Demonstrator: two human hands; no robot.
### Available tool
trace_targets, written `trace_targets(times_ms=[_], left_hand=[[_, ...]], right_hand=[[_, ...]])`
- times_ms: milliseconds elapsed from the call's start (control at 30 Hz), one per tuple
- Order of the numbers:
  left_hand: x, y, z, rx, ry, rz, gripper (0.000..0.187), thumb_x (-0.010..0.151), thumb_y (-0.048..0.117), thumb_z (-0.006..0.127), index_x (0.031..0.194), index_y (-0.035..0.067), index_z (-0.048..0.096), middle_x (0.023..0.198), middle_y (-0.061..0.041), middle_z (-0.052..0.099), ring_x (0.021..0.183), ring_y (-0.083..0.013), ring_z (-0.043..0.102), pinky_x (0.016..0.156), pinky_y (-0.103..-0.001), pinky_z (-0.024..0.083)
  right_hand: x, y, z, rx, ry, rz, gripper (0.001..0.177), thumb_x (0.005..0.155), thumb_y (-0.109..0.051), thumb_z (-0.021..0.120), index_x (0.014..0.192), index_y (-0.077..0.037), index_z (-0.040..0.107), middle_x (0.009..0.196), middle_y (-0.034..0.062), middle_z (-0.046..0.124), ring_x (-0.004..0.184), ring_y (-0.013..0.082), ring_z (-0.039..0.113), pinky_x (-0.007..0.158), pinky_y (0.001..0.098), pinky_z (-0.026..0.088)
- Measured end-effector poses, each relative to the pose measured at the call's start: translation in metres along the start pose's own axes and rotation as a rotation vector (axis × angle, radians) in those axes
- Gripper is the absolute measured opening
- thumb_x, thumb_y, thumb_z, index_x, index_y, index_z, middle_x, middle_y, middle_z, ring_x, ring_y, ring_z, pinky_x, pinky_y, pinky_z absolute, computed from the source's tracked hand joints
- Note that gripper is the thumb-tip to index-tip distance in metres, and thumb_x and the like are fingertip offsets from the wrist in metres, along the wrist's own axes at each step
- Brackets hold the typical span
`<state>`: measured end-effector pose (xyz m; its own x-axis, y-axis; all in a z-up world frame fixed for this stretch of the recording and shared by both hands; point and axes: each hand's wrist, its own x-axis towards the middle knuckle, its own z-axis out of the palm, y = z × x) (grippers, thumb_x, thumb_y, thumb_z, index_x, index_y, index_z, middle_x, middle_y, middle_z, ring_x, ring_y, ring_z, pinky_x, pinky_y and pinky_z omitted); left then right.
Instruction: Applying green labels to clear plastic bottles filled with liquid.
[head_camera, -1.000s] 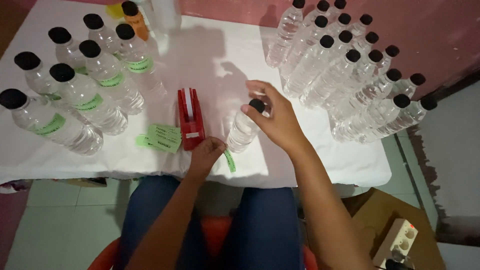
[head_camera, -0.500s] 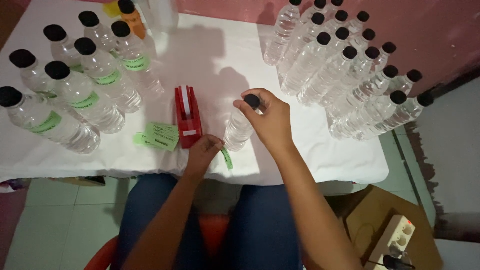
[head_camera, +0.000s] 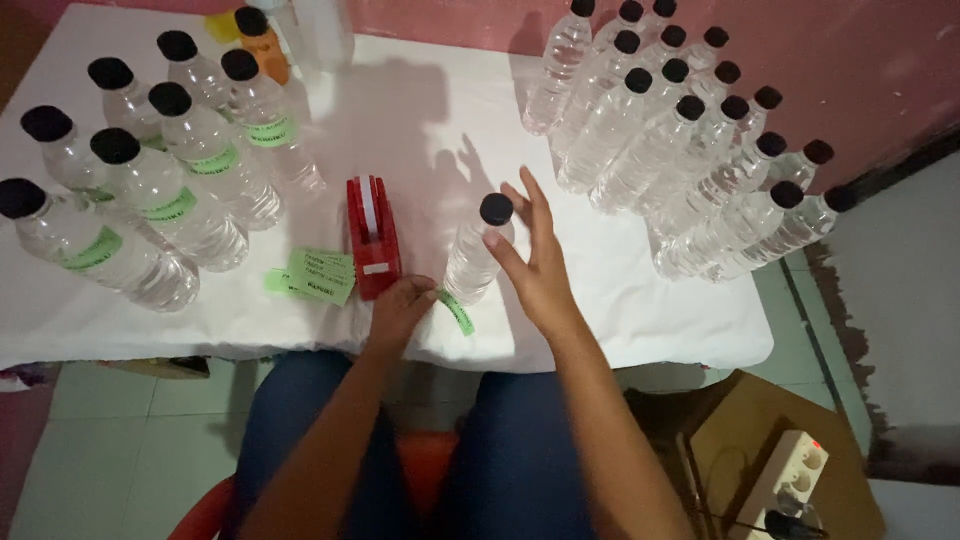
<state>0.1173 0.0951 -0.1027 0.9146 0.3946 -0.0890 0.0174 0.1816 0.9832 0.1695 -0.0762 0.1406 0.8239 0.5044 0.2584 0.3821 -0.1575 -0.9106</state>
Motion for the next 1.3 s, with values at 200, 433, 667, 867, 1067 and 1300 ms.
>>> trace_targets(times_ms=[200, 433, 667, 867, 1067, 1300], left_hand=[[-0.004, 0.003, -0.001, -0.079, -0.015, 0.02, 0.022, 0.097, 0.016, 0.069, 0.114, 0.002, 0.065, 0.103, -0.01, 0.066, 0.099, -0.0222, 0.062, 0.092, -0.039, 0.05], [-0.013, 0.006, 0.001, -0.141, 0.054, -0.002, 0.028, 0.094, 0.023, 0.073, 0.114, 0.005, 0.066, 0.107, -0.014, 0.067, 0.101, -0.0261, 0.065, 0.093, -0.042, 0.051], [-0.061, 0.081, 0.035, -0.321, 0.217, -0.141, 0.035, 0.09, 0.026, 0.076, 0.114, 0.002, 0.067, 0.098, -0.013, 0.07, 0.09, -0.0242, 0.068, 0.087, -0.038, 0.056], [-0.075, 0.1, 0.06, -0.411, 0.218, -0.12, 0.022, 0.095, 0.015, 0.07, 0.109, -0.002, 0.068, 0.095, -0.009, 0.068, 0.094, -0.0171, 0.065, 0.095, -0.035, 0.053], [-0.098, 0.113, 0.07, -0.33, 0.115, -0.073, 0.035, 0.091, 0.02, 0.073, 0.116, -0.004, 0.069, 0.098, -0.016, 0.068, 0.099, -0.0228, 0.062, 0.096, -0.043, 0.049], [-0.101, 0.128, 0.057, -0.081, 0.049, 0.072, 0.067, 0.091, 0.012, 0.068, 0.152, 0.007, 0.041, 0.137, -0.02, 0.06, 0.105, -0.03, 0.065, 0.086, -0.041, 0.054]], right_hand=[[-0.028, 0.108, 0.026, 0.477, 0.027, 0.048, 0.099, 0.082, -0.016, 0.073, 0.161, -0.011, 0.014, 0.159, 0.0201, 0.031, 0.144, 0.0376, 0.034, 0.115, 0.0478, 0.035], [-0.035, 0.124, 0.04, 0.186, 0.057, 0.279, 0.072, 0.095, -0.013, 0.064, 0.157, -0.005, 0.027, 0.155, 0.0213, 0.039, 0.147, 0.0364, 0.032, 0.121, 0.0482, 0.028], [-0.058, 0.135, 0.034, 0.455, 0.22, 0.205, 0.068, 0.087, 0.014, 0.04, 0.153, -0.005, 0.036, 0.148, 0.0236, 0.043, 0.138, 0.0371, 0.04, 0.118, 0.0506, 0.028], [-0.096, 0.086, 0.054, 0.583, 0.225, 0.136, 0.061, 0.086, -0.005, 0.066, 0.143, -0.003, 0.044, 0.144, 0.0126, 0.052, 0.128, 0.0209, 0.051, 0.11, 0.0401, 0.04], [-0.093, 0.099, 0.06, 0.428, 0.51, 0.147, 0.017, 0.088, -0.013, 0.077, 0.1, -0.003, 0.071, 0.092, 0.007, 0.072, 0.09, 0.0123, 0.061, 0.085, 0.0354, 0.049], [-0.096, 0.083, 0.062, 0.374, 0.67, 0.102, 0.012, 0.085, -0.011, 0.081, 0.085, -0.005, 0.07, 0.08, 0.0054, 0.069, 0.082, 0.0101, 0.057, 0.08, 0.0318, 0.046]])
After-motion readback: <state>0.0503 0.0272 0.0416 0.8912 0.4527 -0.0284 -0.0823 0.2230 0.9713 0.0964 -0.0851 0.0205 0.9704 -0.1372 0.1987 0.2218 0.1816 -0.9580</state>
